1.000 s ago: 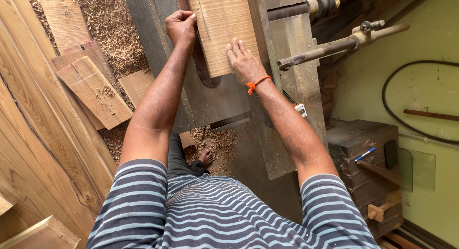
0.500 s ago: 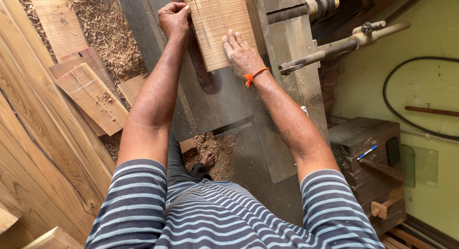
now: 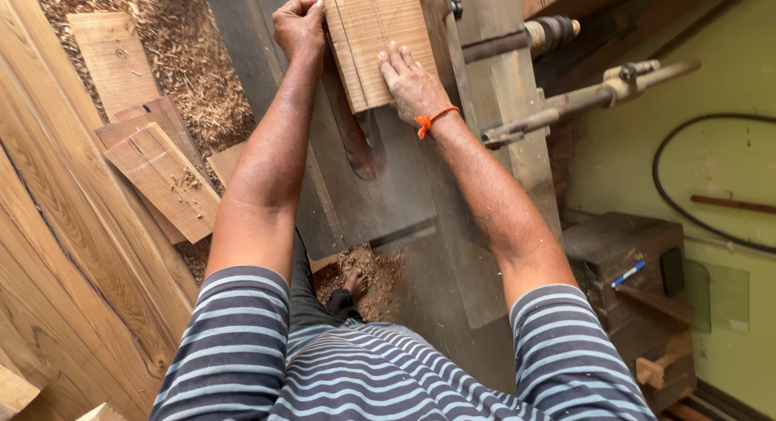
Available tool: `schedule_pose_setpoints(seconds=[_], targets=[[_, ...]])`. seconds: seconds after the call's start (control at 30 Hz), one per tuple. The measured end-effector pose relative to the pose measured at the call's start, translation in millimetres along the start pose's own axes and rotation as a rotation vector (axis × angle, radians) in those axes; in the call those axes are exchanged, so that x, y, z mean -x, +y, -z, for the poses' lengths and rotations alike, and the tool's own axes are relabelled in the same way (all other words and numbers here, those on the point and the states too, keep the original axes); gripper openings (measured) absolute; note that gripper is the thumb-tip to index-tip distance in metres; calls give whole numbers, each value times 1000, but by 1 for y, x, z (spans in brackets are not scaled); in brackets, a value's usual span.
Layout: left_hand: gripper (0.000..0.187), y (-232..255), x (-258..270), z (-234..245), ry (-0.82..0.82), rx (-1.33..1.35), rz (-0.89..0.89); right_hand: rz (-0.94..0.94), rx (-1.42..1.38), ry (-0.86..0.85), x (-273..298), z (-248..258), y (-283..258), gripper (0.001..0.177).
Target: The person uses a table saw to cut multiple wooden planks into smaller pieces. They feed the wood through the saw blade, measure the cut pieces with a tape measure, and stack the finished pieces on the floor.
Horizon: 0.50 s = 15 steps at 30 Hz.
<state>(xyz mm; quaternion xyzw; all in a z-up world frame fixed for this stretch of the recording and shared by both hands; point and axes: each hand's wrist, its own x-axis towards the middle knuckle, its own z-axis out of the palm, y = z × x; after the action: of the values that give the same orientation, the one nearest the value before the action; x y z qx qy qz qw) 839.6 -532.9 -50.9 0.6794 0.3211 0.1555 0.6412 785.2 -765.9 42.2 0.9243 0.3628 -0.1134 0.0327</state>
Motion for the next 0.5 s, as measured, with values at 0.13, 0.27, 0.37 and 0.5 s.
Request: schedule_pose_setpoints(seconds=[0.13, 0.27, 0.37, 0.5], targets=[[15, 19, -38, -4, -52, -121, -44, 6, -5, 52, -66, 2, 22, 78], [22, 24, -77, -12, -125, -294, -280, 8, -24, 14, -133, 10, 42, 87], [26, 24, -110, -19, -117, -277, -284, -3, 34, -44, -182, 30, 52, 97], [22, 28, -158, -26, -170, -397, -119, -279, -164, -464, -236, 59, 67, 72]])
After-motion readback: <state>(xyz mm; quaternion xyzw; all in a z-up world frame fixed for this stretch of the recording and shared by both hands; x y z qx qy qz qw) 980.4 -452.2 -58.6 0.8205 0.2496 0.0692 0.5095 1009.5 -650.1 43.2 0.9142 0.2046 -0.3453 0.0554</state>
